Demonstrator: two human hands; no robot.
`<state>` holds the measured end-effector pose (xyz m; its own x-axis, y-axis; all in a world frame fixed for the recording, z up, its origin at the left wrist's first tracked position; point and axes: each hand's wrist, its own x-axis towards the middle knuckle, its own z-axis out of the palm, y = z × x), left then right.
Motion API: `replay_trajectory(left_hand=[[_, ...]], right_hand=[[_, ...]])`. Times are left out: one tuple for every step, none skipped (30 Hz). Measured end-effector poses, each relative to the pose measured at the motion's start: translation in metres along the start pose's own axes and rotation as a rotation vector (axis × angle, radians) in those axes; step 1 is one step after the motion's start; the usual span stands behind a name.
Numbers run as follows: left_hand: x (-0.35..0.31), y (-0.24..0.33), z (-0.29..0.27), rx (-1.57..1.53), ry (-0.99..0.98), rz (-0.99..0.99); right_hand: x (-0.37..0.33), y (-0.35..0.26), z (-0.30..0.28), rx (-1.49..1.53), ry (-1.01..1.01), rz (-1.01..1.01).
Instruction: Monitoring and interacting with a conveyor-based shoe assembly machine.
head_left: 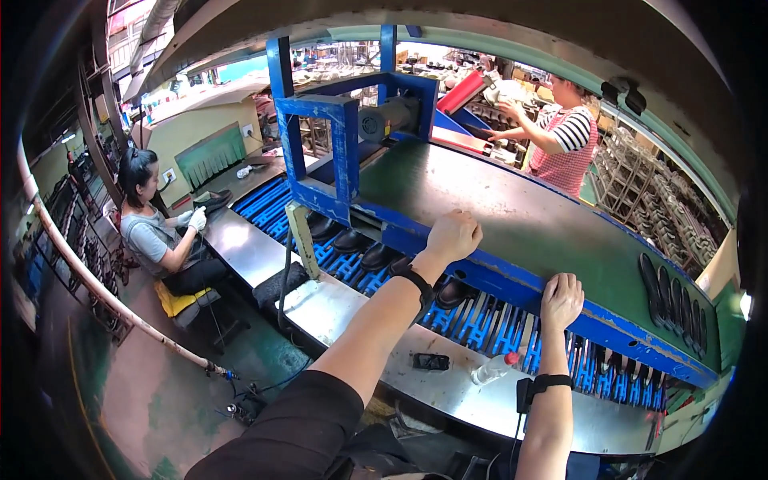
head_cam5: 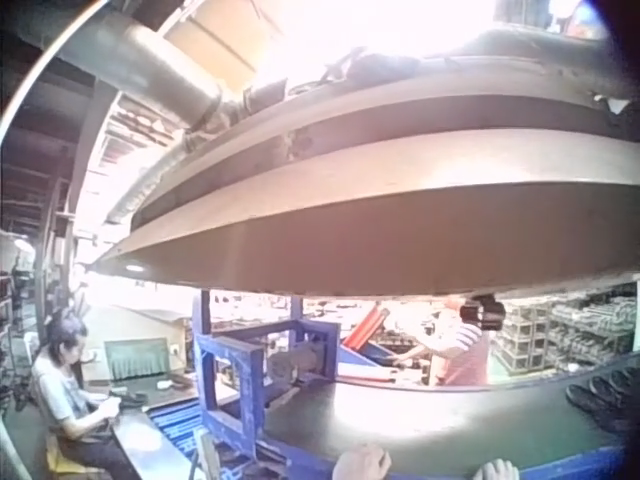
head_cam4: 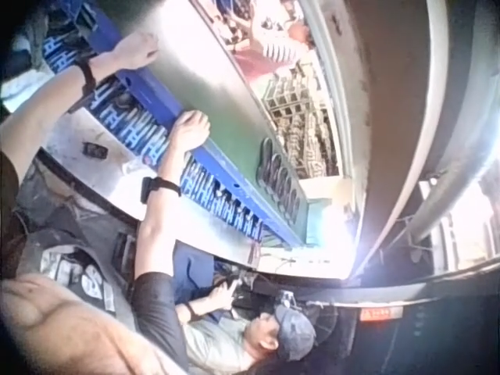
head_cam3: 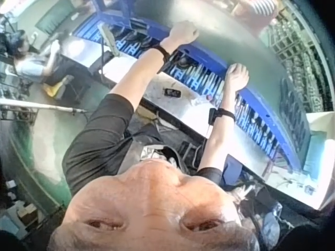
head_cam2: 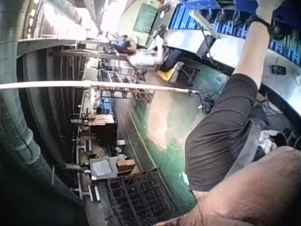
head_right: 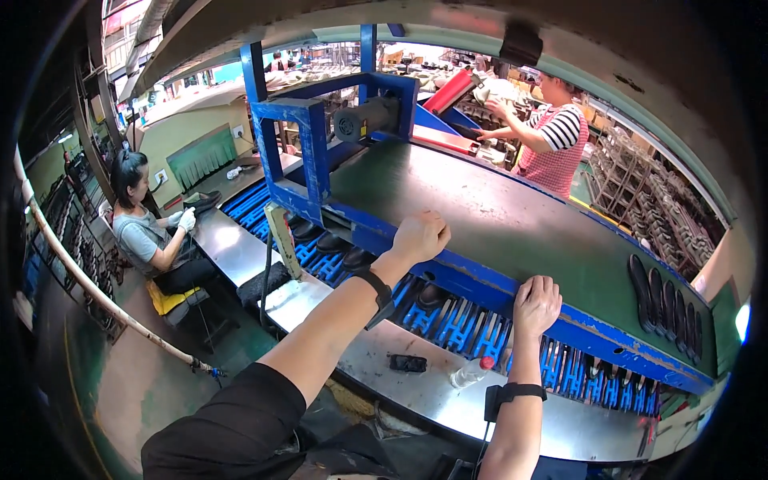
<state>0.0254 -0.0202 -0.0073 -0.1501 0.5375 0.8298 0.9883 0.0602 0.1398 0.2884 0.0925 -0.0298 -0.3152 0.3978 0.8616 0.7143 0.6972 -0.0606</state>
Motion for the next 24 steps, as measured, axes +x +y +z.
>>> replay_trajectory(left_hand=[[-0.001,0.001,0.000,0.009,-0.001,-0.001],[-0.001,0.002,0.000,0.018,-0.001,-0.003],[-0.001,0.005,0.000,0.014,-0.004,-0.003],[0.000,0.008,0.000,-0.001,-0.042,-0.030],[0.001,0.010,0.001,-0.017,-0.081,-0.058],[0.001,0.010,0.000,-0.016,-0.085,-0.059],[0.001,0.009,-0.001,-0.027,-0.073,-0.061],[0.001,0.009,-0.002,-0.037,-0.061,-0.064],[0.000,0.005,-0.004,-0.027,-0.062,-0.070],[0.000,0.002,-0.005,-0.029,-0.046,-0.056],[-0.001,-0.001,-0.006,-0.028,-0.030,-0.044],[-0.005,-0.005,-0.007,0.003,-0.060,-0.078],[-0.001,0.000,-0.007,0.026,-0.074,-0.107],[0.005,0.011,-0.003,-0.031,-0.079,-0.103],[0.002,0.006,-0.002,-0.015,-0.044,-0.113],[0.006,0.013,-0.003,-0.012,-0.055,-0.116],[0.008,0.012,-0.004,-0.052,-0.020,-0.076],[0.007,0.010,-0.003,-0.051,-0.012,-0.091],[0.004,0.005,-0.003,-0.009,-0.006,-0.088],[0.001,0.002,-0.003,-0.012,0.006,-0.100],[0.002,0.006,0.000,-0.027,-0.007,-0.090],[0.001,0.007,0.001,-0.034,-0.024,-0.082],[0.000,0.005,0.001,-0.014,-0.016,-0.088],[-0.003,0.007,0.001,-0.031,-0.012,-0.085]], right_hand=[[-0.001,0.000,0.000,-0.007,0.001,0.003],[-0.001,0.001,0.000,-0.014,0.001,0.006],[-0.002,0.003,0.000,-0.017,-0.002,0.008],[-0.003,0.005,0.000,-0.014,0.003,0.006],[-0.003,0.007,-0.001,-0.012,0.008,0.003],[-0.002,0.006,-0.001,-0.011,0.005,0.005],[0.000,0.004,-0.001,-0.011,0.007,0.003],[0.000,0.004,-0.002,-0.011,0.009,-0.001],[0.001,0.000,-0.001,0.000,0.006,-0.004],[0.001,-0.002,0.001,0.011,0.007,-0.005],[0.002,-0.005,0.003,0.025,0.008,-0.008],[-0.001,-0.010,0.009,0.033,0.030,-0.021],[0.002,-0.007,0.004,0.029,0.049,-0.032],[0.002,0.003,-0.001,0.020,0.066,-0.044],[0.001,-0.002,0.002,0.037,0.049,-0.028],[0.001,0.005,0.001,0.022,0.033,-0.009],[0.002,0.009,0.001,0.011,0.018,-0.012],[0.001,0.010,0.003,0.003,0.002,-0.014],[0.000,0.007,0.006,0.012,-0.023,-0.014],[-0.002,0.004,0.007,0.020,-0.048,-0.013],[-0.003,0.011,0.007,0.018,-0.034,-0.015],[-0.007,0.016,0.010,0.010,-0.019,-0.037],[-0.009,0.018,0.012,0.008,-0.008,-0.034],[-0.010,0.016,0.011,0.002,-0.004,-0.030]])
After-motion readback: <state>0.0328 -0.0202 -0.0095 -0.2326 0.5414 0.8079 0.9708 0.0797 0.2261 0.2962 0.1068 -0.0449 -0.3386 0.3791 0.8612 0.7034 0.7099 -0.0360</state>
